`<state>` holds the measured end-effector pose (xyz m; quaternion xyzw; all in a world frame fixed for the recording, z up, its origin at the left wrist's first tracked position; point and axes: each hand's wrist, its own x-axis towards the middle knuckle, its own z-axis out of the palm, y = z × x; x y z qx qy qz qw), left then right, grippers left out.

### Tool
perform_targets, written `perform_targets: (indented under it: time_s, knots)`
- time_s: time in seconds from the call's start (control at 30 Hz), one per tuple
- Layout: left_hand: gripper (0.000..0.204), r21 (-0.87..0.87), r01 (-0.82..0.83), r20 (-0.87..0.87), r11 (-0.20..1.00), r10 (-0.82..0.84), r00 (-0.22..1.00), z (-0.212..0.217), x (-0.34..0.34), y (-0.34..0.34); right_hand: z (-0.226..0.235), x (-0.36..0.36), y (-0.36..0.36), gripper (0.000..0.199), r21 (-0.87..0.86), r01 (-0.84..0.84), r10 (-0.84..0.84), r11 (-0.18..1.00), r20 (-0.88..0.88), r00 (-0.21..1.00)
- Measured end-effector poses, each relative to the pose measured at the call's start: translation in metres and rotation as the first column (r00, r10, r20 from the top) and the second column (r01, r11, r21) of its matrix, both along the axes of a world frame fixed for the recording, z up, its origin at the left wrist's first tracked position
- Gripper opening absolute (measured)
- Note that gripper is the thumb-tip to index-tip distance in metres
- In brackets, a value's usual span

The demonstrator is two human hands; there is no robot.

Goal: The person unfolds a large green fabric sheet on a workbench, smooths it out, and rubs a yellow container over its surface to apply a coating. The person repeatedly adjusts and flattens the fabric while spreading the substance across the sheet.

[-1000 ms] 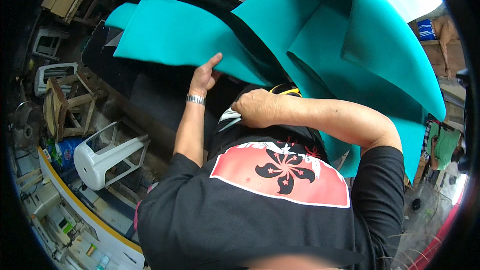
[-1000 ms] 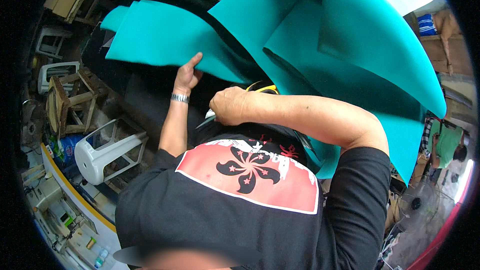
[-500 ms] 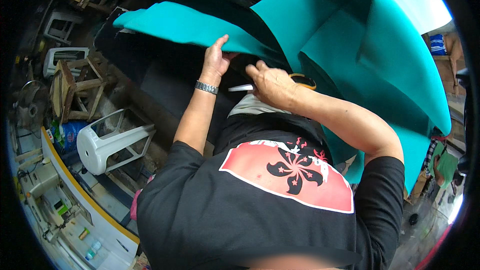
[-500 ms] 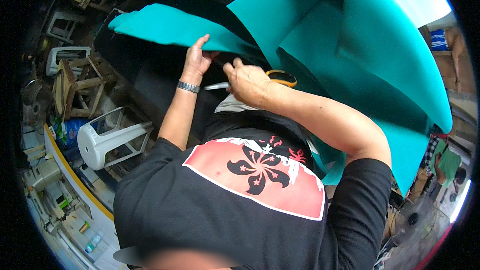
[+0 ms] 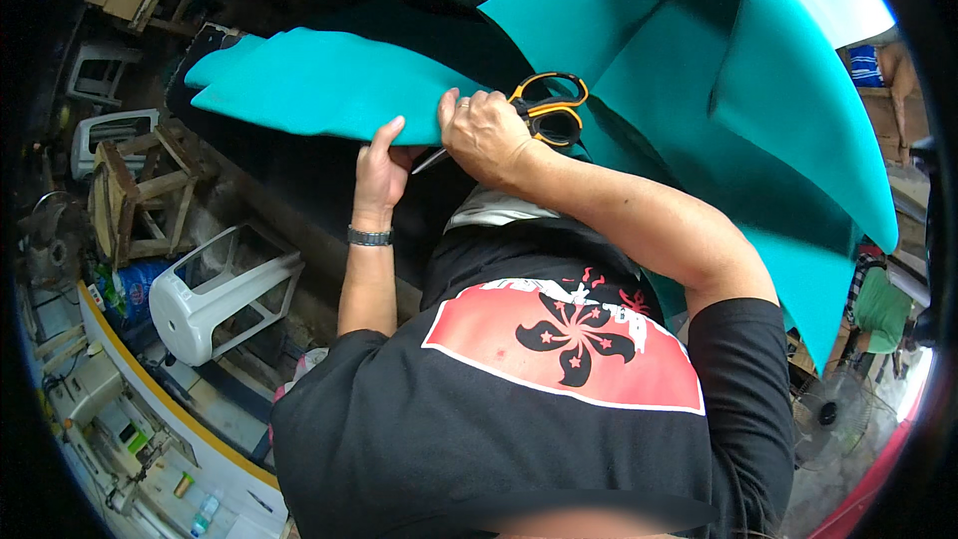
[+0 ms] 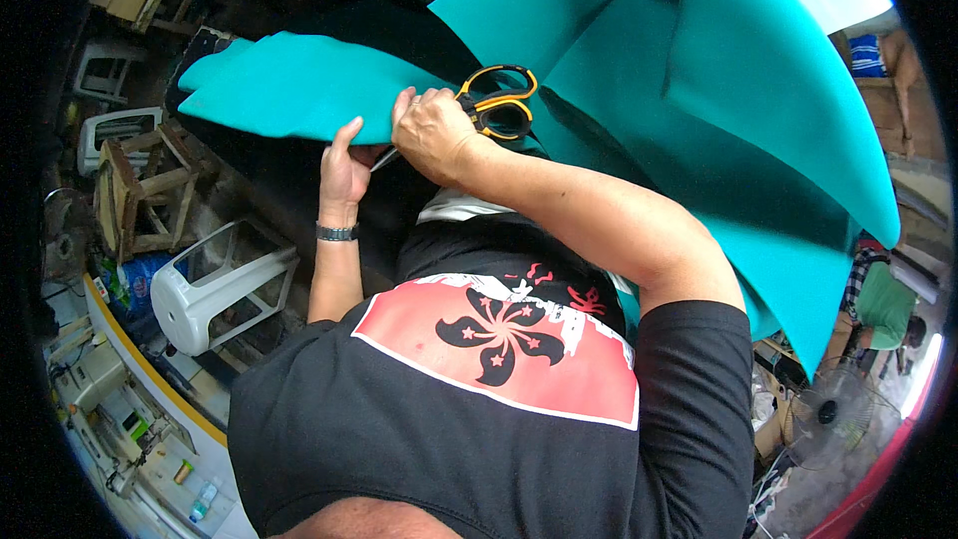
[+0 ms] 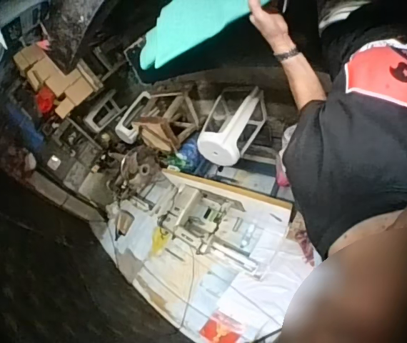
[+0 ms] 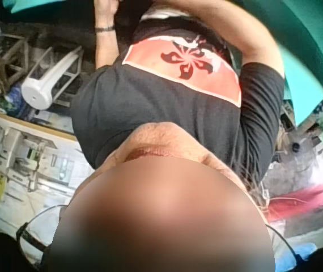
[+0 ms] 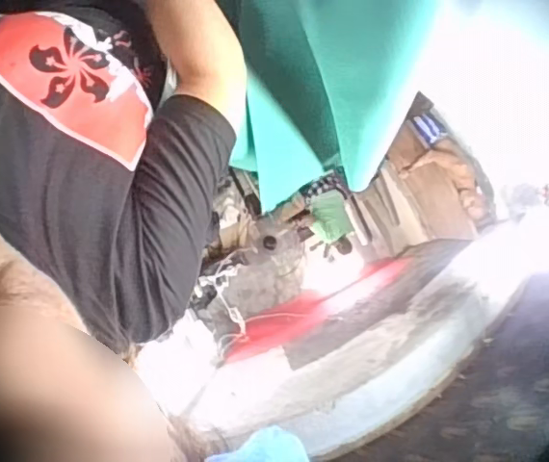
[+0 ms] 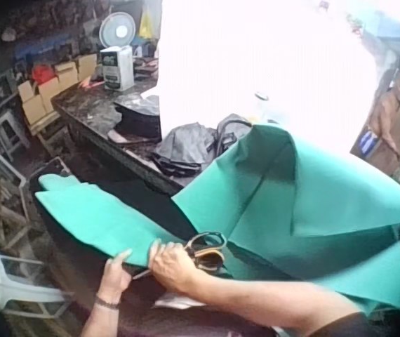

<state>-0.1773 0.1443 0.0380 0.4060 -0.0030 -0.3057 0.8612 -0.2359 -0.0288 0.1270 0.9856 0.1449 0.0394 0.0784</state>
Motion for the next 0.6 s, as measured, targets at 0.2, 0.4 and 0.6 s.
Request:
perform_targets:
  time_s: [0.2, 0.4, 0.6]
  knots:
    - [0.074, -0.232, -0.182, -0.286, 0.956, 0.112, 0.952, -0.055, -0.011, -0.011, 0.024, -0.003, 0.011, 0.046, 0.089, 0.041, -0.028, 0.995, -0.138, 0.99]
    - [0.068, 0.011, -0.045, -0.332, 0.999, 0.046, 0.942, -0.087, -0.009, -0.039, 0.036, -0.037, 0.029, 0.046, -0.041, -0.084, 0.084, 0.996, -0.004, 0.996]
    - [0.063, 0.453, 0.133, 0.041, 0.881, -0.17, 0.985, -0.081, 0.013, -0.06, 0.049, -0.061, 0.038, 0.053, -0.079, -0.133, 0.131, 0.988, -0.037, 0.991]
